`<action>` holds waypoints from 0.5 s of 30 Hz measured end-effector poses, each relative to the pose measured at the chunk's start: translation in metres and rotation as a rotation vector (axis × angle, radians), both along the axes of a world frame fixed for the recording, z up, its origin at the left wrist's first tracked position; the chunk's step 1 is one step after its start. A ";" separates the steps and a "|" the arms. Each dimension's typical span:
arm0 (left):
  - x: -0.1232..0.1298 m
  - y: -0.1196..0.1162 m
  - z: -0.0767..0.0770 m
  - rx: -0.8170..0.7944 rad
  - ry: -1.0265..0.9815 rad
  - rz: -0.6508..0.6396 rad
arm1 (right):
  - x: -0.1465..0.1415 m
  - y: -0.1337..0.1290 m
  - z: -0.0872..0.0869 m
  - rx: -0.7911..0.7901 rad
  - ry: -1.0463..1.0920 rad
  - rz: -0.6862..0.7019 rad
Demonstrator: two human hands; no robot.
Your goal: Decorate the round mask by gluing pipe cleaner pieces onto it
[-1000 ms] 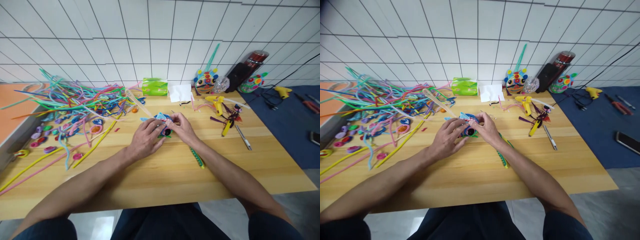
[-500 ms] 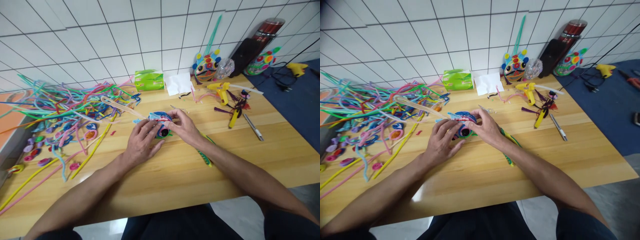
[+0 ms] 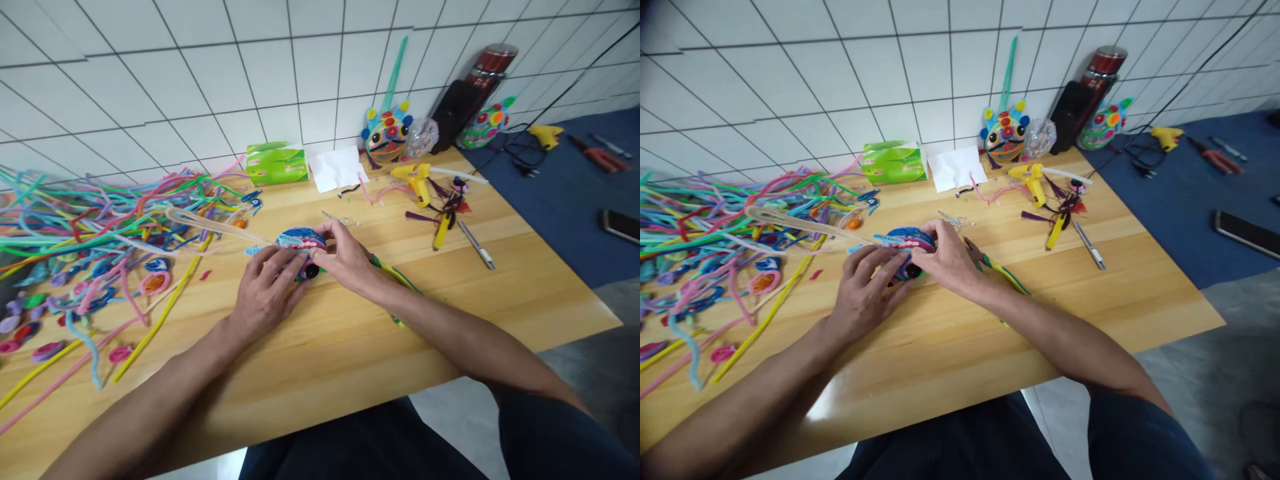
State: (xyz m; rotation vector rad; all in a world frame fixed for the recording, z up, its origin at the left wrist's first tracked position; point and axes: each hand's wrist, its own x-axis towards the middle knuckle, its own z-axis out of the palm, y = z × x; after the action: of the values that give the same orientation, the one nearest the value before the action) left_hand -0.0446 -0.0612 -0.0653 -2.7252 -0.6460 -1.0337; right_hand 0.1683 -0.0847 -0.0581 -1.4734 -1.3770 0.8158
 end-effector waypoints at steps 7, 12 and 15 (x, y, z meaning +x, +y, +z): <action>0.002 0.003 0.002 0.020 -0.018 0.015 | 0.039 0.015 0.017 0.009 0.006 -0.003; 0.005 0.002 0.004 0.051 -0.023 0.036 | 0.128 0.025 0.019 0.059 -0.045 -0.371; 0.007 0.005 0.004 0.074 -0.023 0.035 | 0.178 0.028 -0.002 0.020 -0.195 -0.590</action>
State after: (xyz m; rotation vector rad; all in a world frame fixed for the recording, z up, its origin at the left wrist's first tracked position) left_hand -0.0379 -0.0563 -0.0612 -2.6326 -0.6431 -1.0613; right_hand 0.3459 -0.0568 -0.0598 -1.8482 -0.9892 0.2871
